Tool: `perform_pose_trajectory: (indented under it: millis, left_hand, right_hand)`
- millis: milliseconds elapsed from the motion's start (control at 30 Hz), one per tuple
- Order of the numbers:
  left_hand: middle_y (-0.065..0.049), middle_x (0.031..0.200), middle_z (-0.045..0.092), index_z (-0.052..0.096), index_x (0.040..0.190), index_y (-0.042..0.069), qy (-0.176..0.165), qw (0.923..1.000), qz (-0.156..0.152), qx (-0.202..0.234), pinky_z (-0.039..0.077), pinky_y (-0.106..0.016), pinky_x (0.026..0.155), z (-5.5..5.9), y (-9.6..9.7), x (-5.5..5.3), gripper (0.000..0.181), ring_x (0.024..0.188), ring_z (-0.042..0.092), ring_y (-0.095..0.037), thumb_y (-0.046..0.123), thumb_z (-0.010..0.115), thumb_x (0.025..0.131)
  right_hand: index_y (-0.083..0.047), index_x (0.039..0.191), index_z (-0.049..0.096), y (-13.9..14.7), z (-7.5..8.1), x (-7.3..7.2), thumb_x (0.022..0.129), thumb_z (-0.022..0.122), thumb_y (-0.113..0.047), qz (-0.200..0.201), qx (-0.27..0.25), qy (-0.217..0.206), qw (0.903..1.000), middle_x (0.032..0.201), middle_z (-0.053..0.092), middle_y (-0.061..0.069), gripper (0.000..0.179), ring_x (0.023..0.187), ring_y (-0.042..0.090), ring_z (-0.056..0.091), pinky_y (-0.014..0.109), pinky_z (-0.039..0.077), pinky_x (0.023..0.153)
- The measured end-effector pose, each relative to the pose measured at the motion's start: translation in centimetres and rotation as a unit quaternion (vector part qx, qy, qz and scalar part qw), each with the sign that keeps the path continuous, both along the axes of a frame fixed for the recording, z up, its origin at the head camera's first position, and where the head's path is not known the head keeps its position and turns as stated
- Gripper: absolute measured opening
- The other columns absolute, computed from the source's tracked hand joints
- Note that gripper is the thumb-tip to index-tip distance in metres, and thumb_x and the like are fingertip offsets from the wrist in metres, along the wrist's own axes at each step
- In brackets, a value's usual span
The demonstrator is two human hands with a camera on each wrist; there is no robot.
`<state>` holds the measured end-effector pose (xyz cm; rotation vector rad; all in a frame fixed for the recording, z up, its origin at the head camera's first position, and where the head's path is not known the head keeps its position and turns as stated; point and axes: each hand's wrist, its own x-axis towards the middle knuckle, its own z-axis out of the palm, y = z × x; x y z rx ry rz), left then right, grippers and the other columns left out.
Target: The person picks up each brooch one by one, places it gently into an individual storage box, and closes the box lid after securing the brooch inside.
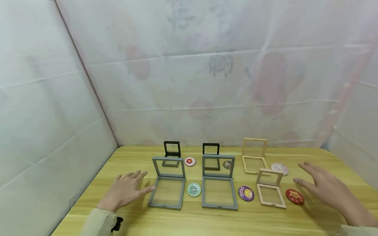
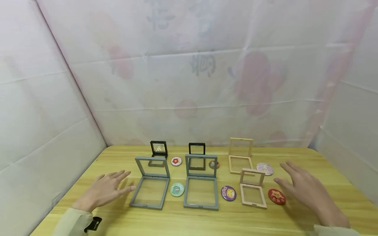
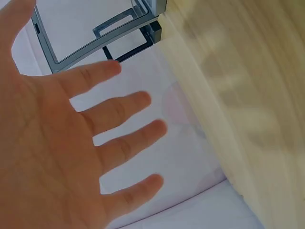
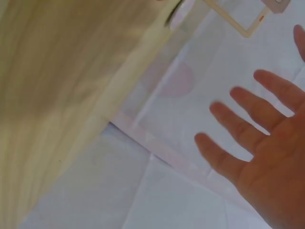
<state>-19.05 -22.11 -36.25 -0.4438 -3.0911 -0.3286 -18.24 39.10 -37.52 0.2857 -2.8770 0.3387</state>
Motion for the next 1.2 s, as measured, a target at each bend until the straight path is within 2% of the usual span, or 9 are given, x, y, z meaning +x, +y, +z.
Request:
perform_pose_trajectory:
  millis: [133, 267, 500, 767, 1033, 1200]
  left_hand:
    - [-0.02, 0.131, 0.064, 0.064, 0.136, 0.006, 0.038, 0.9986, -0.028, -0.025, 0.045, -0.068, 0.093, 0.3, -0.4, 0.1, 0.071, 0.112, 0.063, -0.045, 0.062, 0.063, 0.091]
    - [-0.017, 0.123, 0.069, 0.068, 0.129, 0.007, 0.054, 0.9972, -0.045, -0.025, 0.053, -0.06, 0.085, 0.4, -0.6, 0.1, 0.067, 0.106, 0.067, -0.041, 0.06, 0.067, 0.089]
    - [-0.013, 0.118, 0.072, 0.071, 0.125, 0.009, 0.049, 0.9973, -0.054, -0.01, 0.054, -0.056, 0.086, 0.3, -0.5, 0.2, 0.062, 0.104, 0.068, -0.037, 0.059, 0.07, 0.088]
    - [-0.011, 0.103, 0.073, 0.07, 0.12, 0.005, 0.014, 0.9987, -0.042, 0.023, 0.056, -0.053, 0.078, 0.6, -0.5, 0.2, 0.056, 0.089, 0.069, -0.029, 0.05, 0.074, 0.087]
    - [-0.015, 0.116, 0.071, 0.07, 0.121, 0.007, 0.008, 0.9985, -0.05, 0.022, 0.053, -0.058, 0.087, 0.8, -0.4, 0.2, 0.053, 0.099, 0.068, -0.035, 0.048, 0.076, 0.087]
    - [-0.015, 0.116, 0.071, 0.071, 0.119, 0.007, -0.001, 0.998, -0.053, 0.036, 0.052, -0.058, 0.09, 0.4, -0.2, 0.1, 0.051, 0.103, 0.067, -0.038, 0.046, 0.078, 0.086]
  right_hand:
    - [0.01, 0.126, 0.061, -0.3, 0.7, -0.2, 0.097, 0.07, -0.036, -0.006, 0.015, 0.031, 0.9994, 0.119, 0.061, 0.039, 0.056, 0.094, 0.056, 0.062, 0.068, 0.049, 0.074]
    - [0.007, 0.122, 0.066, -0.9, 1.1, -0.4, 0.095, 0.072, -0.036, 0.0, 0.009, 0.038, 0.9993, 0.107, 0.068, 0.031, 0.051, 0.081, 0.044, 0.067, 0.06, 0.053, 0.064]
    - [0.007, 0.124, 0.065, -2.2, 1.2, -0.6, 0.096, 0.071, -0.036, 0.015, 0.005, 0.01, 0.9998, 0.107, 0.07, 0.028, 0.051, 0.091, 0.045, 0.068, 0.061, 0.053, 0.066]
    - [0.005, 0.121, 0.068, -2.8, 2.1, -0.9, 0.096, 0.071, -0.033, 0.026, 0.011, 0.007, 0.9996, 0.104, 0.071, 0.025, 0.046, 0.089, 0.042, 0.068, 0.057, 0.054, 0.062]
    - [0.004, 0.119, 0.069, -3.0, 2.7, -0.9, 0.096, 0.071, -0.034, 0.032, 0.009, 0.021, 0.9992, 0.103, 0.071, 0.024, 0.044, 0.088, 0.041, 0.069, 0.057, 0.054, 0.061]
    - [0.002, 0.118, 0.07, -3.3, 3.0, -0.6, 0.096, 0.071, -0.034, 0.035, 0.005, 0.023, 0.9991, 0.102, 0.072, 0.021, 0.042, 0.088, 0.04, 0.069, 0.057, 0.054, 0.062]
